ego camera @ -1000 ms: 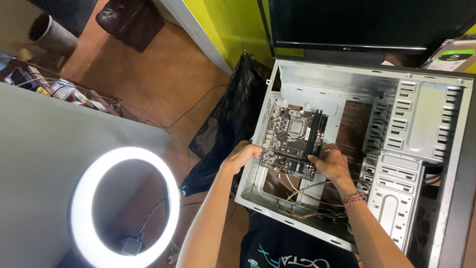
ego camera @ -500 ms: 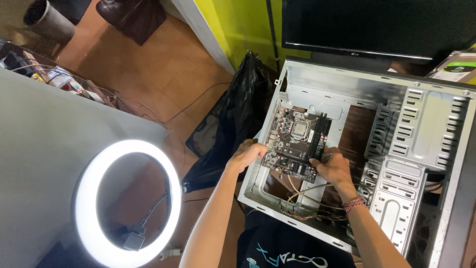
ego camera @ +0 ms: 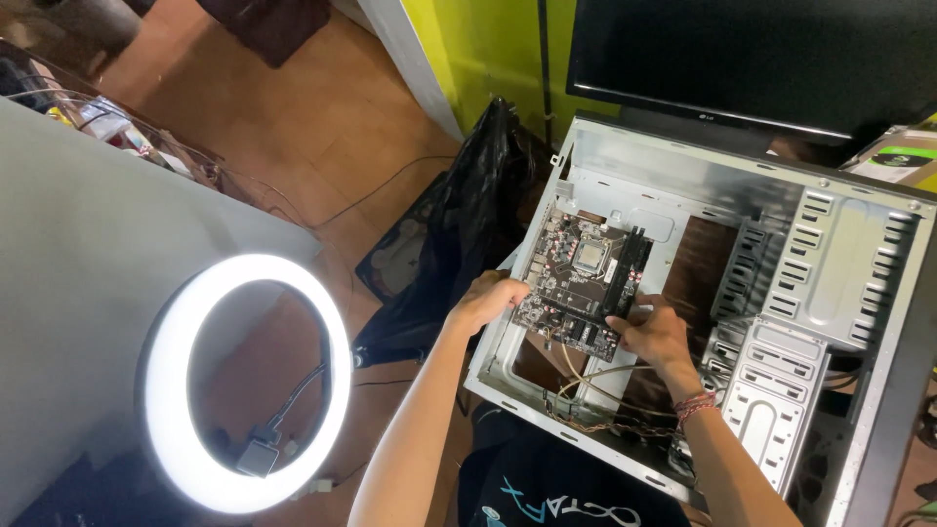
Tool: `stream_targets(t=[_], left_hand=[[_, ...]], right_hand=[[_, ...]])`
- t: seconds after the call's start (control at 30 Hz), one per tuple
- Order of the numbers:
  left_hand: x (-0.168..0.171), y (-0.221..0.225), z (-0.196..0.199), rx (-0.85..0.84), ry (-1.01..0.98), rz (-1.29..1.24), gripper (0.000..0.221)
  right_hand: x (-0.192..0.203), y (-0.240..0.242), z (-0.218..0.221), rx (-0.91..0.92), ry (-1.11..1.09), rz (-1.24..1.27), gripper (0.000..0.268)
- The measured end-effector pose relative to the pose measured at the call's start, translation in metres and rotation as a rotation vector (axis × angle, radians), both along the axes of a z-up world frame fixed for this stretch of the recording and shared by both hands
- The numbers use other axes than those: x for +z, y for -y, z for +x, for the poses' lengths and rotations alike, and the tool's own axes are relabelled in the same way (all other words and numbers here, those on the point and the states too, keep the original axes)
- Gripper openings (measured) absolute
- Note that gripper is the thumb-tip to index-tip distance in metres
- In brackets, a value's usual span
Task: Installing a motherboard into a computer case and securing it with screws using a screwdriver.
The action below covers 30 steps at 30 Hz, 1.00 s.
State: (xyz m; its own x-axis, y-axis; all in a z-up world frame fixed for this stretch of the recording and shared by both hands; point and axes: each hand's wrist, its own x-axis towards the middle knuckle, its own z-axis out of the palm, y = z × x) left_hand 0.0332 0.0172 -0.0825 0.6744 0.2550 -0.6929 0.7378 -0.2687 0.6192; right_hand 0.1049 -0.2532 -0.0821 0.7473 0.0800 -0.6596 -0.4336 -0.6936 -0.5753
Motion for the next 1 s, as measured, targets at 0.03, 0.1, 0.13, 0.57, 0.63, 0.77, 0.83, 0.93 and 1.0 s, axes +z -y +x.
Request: stream_targets(t=[0.03,0.1,0.13,0.57,0.63,0.77,0.83,0.93,1.0], left_hand=[[0.013,0.002,-0.001,0.005,0.003,-0.001,0.077],[0.039,0.006,-0.003,0.023,0.006,-0.025,0.089],[0.046,0.007,-0.003,0.026,0.007,-0.026,0.089],[0.062,0.011,-0.007,0.085,0.002,-0.034,0.092],[0.061,0.009,-0.007,0.094,-0.013,-0.021,0.090],[0.060,0.009,-0.007,0.113,0.000,-0.041,0.089],[0.062,0.009,-0.007,0.116,-0.005,-0.041,0.089],[0.059,0.008,-0.005,0.107,-0.011,-0.030,0.091],[0.059,0.009,-0.006,0.099,-0.009,-0.027,0.074]], right_hand=[[0.022,-0.010,-0.006,0.005,0.003,-0.001,0.067],[0.065,-0.031,-0.020,0.226,0.213,-0.169,0.082],[0.051,-0.033,-0.023,0.230,0.214,-0.169,0.082],[-0.022,-0.063,-0.043,1.104,0.725,-0.562,0.100],[-0.037,-0.065,-0.044,1.079,0.851,-0.583,0.093],[-0.049,-0.067,-0.043,1.039,0.951,-0.570,0.079],[-0.055,-0.066,-0.041,1.038,0.952,-0.556,0.079],[-0.058,-0.065,-0.041,1.019,0.930,-0.538,0.075],[-0.056,-0.065,-0.042,1.025,0.866,-0.550,0.080]])
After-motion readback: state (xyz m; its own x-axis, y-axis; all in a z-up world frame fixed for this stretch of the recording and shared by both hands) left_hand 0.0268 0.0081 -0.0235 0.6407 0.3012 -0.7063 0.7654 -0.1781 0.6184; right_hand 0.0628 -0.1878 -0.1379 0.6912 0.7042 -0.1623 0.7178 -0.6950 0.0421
